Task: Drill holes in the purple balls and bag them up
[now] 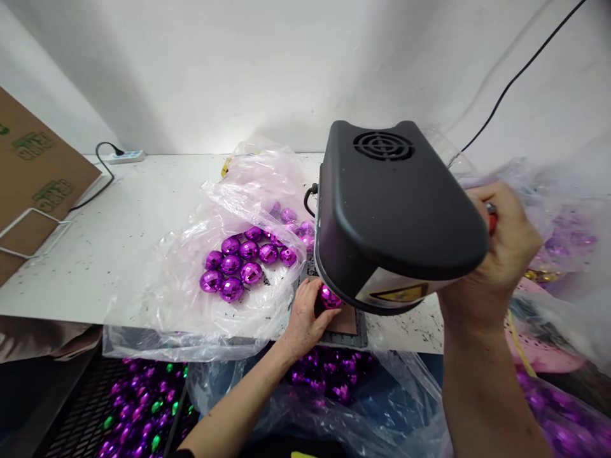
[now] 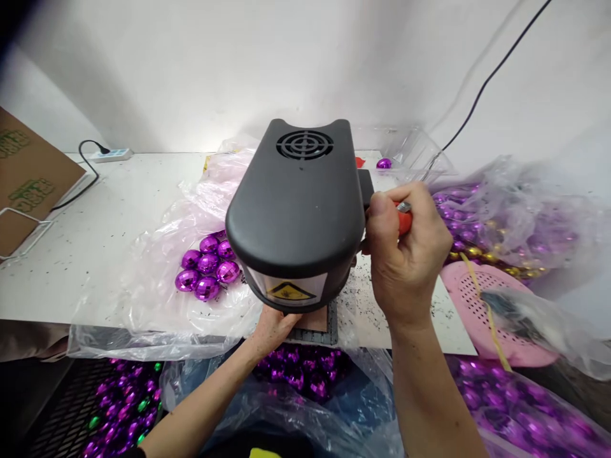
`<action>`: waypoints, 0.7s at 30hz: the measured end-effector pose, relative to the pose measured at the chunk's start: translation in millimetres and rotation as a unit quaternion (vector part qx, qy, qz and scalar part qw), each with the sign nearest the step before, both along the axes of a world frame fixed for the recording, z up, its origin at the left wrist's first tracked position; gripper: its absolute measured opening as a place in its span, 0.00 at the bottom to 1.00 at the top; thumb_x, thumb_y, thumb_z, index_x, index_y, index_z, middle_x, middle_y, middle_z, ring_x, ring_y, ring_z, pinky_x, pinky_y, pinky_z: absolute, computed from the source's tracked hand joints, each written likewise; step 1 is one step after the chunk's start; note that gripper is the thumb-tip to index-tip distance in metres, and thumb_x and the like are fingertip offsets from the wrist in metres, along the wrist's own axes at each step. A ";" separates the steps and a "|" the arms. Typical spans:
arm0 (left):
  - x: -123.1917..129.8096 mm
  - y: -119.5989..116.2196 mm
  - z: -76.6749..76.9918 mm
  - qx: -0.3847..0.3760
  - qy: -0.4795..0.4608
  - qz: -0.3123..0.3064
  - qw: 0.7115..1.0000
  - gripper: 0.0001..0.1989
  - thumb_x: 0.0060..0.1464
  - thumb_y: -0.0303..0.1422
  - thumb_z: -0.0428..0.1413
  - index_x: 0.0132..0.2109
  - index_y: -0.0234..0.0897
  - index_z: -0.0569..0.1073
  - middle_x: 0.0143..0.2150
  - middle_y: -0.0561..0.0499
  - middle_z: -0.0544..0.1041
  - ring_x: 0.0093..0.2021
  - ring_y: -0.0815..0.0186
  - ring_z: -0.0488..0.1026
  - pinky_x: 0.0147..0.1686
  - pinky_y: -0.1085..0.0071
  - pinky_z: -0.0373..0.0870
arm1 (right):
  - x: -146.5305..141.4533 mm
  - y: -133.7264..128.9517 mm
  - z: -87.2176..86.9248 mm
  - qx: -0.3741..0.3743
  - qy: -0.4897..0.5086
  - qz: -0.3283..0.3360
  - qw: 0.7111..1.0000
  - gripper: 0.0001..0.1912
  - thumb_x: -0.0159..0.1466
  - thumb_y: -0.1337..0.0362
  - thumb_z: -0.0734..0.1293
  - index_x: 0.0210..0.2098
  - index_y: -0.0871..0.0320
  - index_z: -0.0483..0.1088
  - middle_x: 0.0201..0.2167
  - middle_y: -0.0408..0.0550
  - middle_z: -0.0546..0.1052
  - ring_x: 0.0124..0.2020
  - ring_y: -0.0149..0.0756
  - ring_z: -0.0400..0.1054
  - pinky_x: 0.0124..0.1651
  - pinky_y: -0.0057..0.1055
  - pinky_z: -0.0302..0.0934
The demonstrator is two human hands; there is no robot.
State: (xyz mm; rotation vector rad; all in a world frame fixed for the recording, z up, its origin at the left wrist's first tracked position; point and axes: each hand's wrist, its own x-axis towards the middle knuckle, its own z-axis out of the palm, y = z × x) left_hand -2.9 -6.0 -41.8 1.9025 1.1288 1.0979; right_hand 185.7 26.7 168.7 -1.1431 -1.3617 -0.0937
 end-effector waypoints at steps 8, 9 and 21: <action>3.2 -1.5 25.2 0.003 0.102 -0.057 0.993 0.18 0.64 0.40 0.55 0.57 0.40 0.71 0.56 0.42 0.76 0.59 0.52 0.71 0.69 0.43 0.52 | -0.5 -1.2 2.5 0.001 -0.044 0.003 0.999 0.18 0.72 0.56 0.61 0.31 0.62 0.65 0.21 0.36 0.62 0.23 0.17 0.56 0.27 0.17 0.48; 4.1 -1.5 28.1 -0.007 0.113 -0.061 0.992 0.18 0.64 0.41 0.55 0.57 0.40 0.72 0.55 0.42 0.77 0.58 0.52 0.71 0.69 0.43 0.51 | -0.6 -1.3 2.6 0.003 -0.047 0.006 0.999 0.18 0.72 0.56 0.61 0.31 0.62 0.64 0.20 0.36 0.62 0.23 0.17 0.56 0.27 0.17 0.48; 4.2 -2.6 37.5 -0.039 0.182 -0.027 0.982 0.17 0.65 0.43 0.52 0.56 0.43 0.72 0.57 0.44 0.75 0.62 0.52 0.67 0.71 0.40 0.44 | 1.1 -6.2 0.3 -0.020 -0.034 -0.008 0.999 0.15 0.71 0.56 0.63 0.33 0.61 0.67 0.21 0.36 0.63 0.25 0.18 0.56 0.28 0.17 0.50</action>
